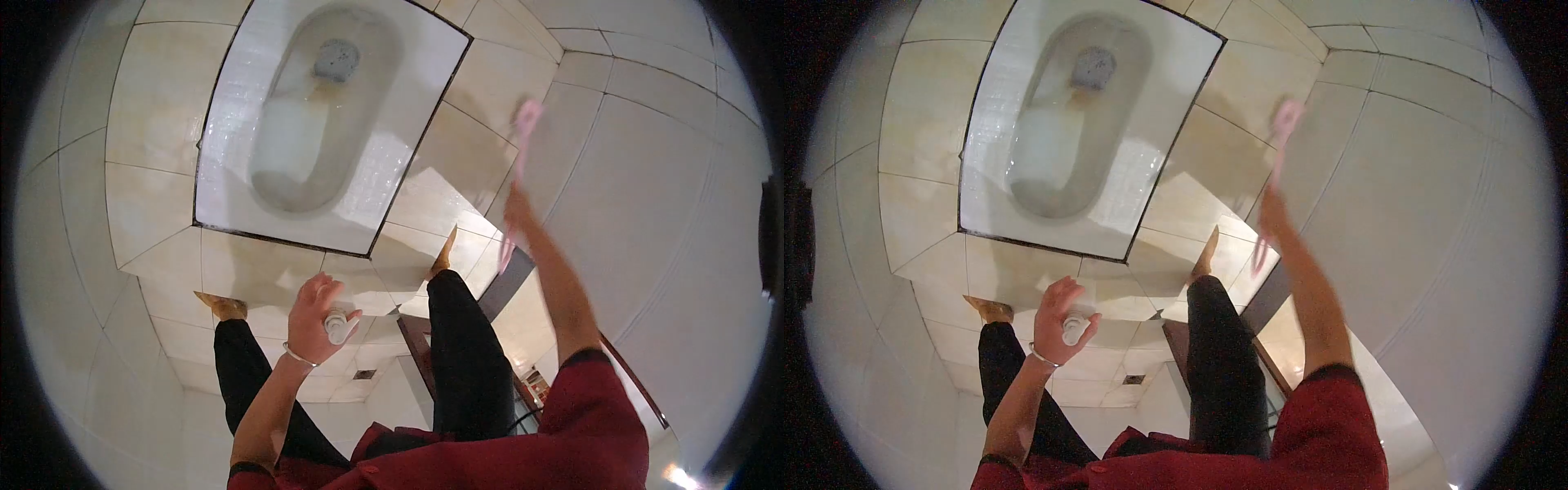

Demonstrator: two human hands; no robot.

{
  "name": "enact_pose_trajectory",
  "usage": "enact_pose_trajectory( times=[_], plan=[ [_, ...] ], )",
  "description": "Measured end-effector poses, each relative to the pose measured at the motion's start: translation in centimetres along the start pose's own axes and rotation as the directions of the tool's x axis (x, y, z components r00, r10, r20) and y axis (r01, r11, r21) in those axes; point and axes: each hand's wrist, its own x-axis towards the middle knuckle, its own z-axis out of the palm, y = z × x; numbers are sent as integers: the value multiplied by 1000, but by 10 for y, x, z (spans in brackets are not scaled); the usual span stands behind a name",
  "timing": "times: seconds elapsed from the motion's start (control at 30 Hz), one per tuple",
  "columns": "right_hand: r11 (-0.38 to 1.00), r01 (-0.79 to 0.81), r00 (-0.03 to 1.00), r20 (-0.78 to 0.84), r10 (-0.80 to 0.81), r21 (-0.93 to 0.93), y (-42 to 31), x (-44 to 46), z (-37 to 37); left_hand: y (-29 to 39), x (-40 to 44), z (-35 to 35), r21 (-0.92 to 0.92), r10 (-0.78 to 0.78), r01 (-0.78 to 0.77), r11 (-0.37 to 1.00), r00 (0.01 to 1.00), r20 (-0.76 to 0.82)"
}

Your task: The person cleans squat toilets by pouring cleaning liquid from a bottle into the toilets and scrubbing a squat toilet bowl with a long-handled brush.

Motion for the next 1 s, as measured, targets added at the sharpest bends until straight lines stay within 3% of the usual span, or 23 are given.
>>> enact_pose_trajectory(
  times=[0.1, 0.23, 0.37, 0.47, 0.57, 0.63, 0.7, 0.77, 0.8, 0.83, 0.9, 0.93, 0.97, 1.0],
  plan=[
    [968, -137, 939, 285, 194, -209, 41, -97, 55, 0, -8, 2, 3, 46, -46, 999, 999, 28],
    [952, 19, 965, 254, 62, -307, 39, -100, 31, -10, -18, -6, 25, 70, -71, 997, 997, 32],
    [975, -220, 972, 96, 216, 36, 22, -96, 68, -5, -31, -24, 70, 64, -64, 995, 998, 8],
    [979, -110, 976, 204, 74, 173, 56, -192, 160, -6, -41, -29, 39, 57, -57, 998, 998, -9],
    [998, 66, 864, 501, -46, -23, 77, -305, 203, -12, -38, -33, 47, 66, -64, 997, 997, -42],
    [993, 111, 888, 452, -84, -32, 80, -287, 194, -12, -46, -33, 49, 65, -63, 997, 998, -27],
    [989, 139, 952, 282, -118, -54, 55, -221, 175, -12, -52, -33, 43, 63, -61, 997, 996, -57],
    [994, 33, 984, 180, -15, -103, 12, -164, 154, -13, -61, -32, 52, 59, -58, 997, 998, -26],
    [924, -311, 933, 256, 252, 222, 26, -161, 166, -14, -59, -33, 55, 70, -70, 996, 998, 1],
    [642, -587, 808, 312, 499, 493, 42, -158, 178, -14, -57, -35, 61, 81, -80, 995, 997, -1],
    [313, -365, 925, 304, 227, 877, 93, -247, 226, -10, -59, -35, 59, 67, -68, 996, 998, 5],
    [652, -312, 939, 328, 100, 692, 102, -291, 233, -9, -59, -36, 58, 76, -77, 995, 997, 11],
    [893, -165, 920, 391, -14, 419, 106, -321, 236, -8, -58, -36, 66, 87, -88, 994, 996, 16],
    [994, 45, 871, 483, -89, 101, 108, -332, 236, -8, -58, -34, 72, 94, -96, 993, 995, 21]
  ],
)
